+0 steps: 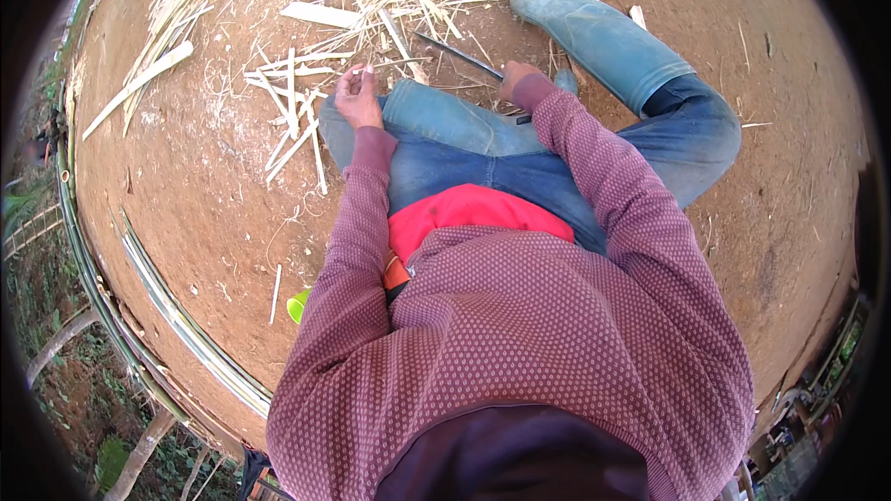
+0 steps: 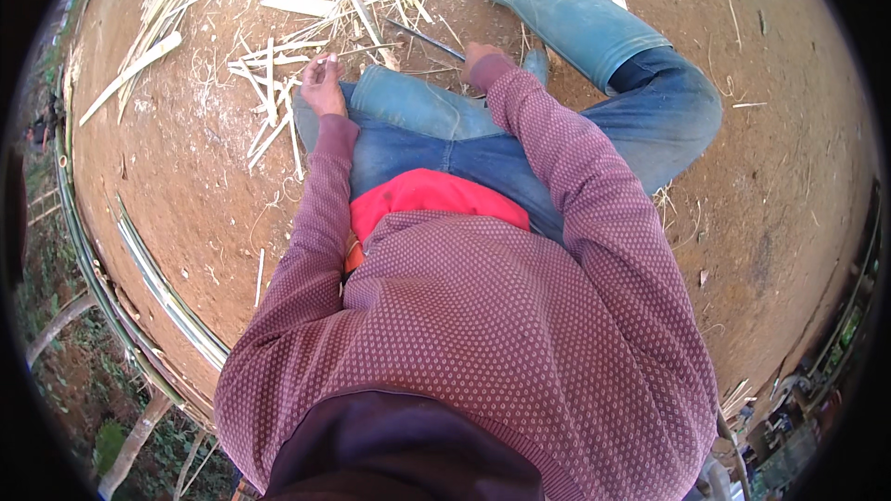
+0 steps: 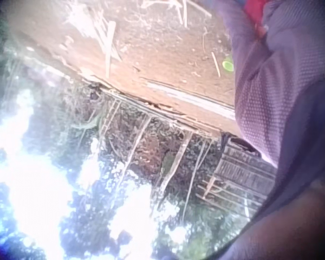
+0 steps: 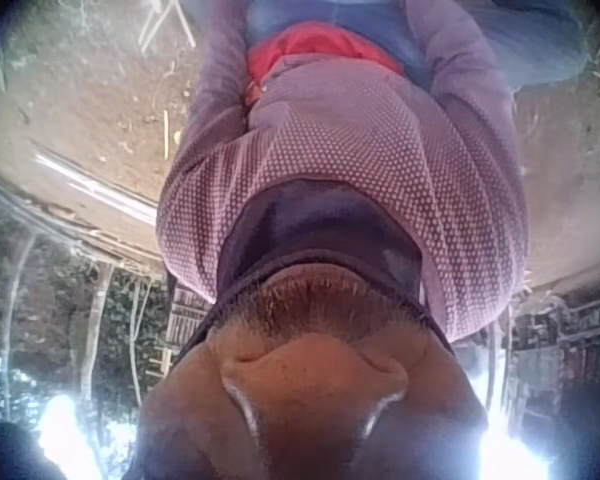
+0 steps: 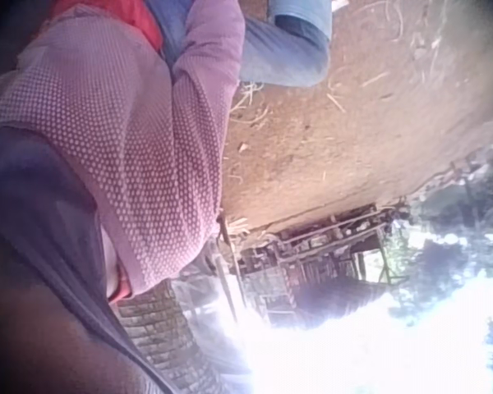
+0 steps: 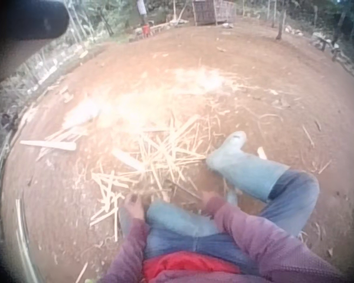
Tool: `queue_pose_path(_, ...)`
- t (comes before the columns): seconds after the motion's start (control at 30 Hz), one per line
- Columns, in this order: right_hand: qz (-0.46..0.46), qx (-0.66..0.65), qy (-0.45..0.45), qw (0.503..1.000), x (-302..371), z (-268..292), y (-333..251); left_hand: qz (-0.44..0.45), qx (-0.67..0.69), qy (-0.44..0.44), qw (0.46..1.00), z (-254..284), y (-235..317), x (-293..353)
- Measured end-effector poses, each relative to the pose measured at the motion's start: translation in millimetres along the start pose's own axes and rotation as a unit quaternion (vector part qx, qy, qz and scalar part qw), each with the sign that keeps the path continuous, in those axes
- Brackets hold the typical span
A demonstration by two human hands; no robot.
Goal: The person sits on the ground and uses a machete to split long bamboo poles into thin strips. They repeatedly pick up bamboo pieces, position them on their leg, and strike them with the machete to create smaller slats, which accumulate on the ground.
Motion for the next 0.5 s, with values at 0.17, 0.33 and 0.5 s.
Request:
queue_pose_path(0.17,-0.003,-0.011,0.015,1.0,-4,0,8,-0.016,-0.03,-0.046,0.998,-35,-21,-19)
queue_pose_path(0.33,0.021,-0.012,0.015,1.0,-1,2,1,-0.044,-0.164,-0.088,0.982,-72,-62,-42)
queue_pose_path(0.5,0.014,-0.034,0.016,0.999,1,4,5,-0.07,-0.34,-0.094,0.933,-99,-61,-39)
Point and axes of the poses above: each hand's wrist, its own x-axis away from the middle knuckle, its own z-axis out of the back of the hand, y = z × x, the point moved 8 cm from there along -x, towards the middle knuckle, and after that the axes turned 12 degrees about -x, right-handed, at the moved point
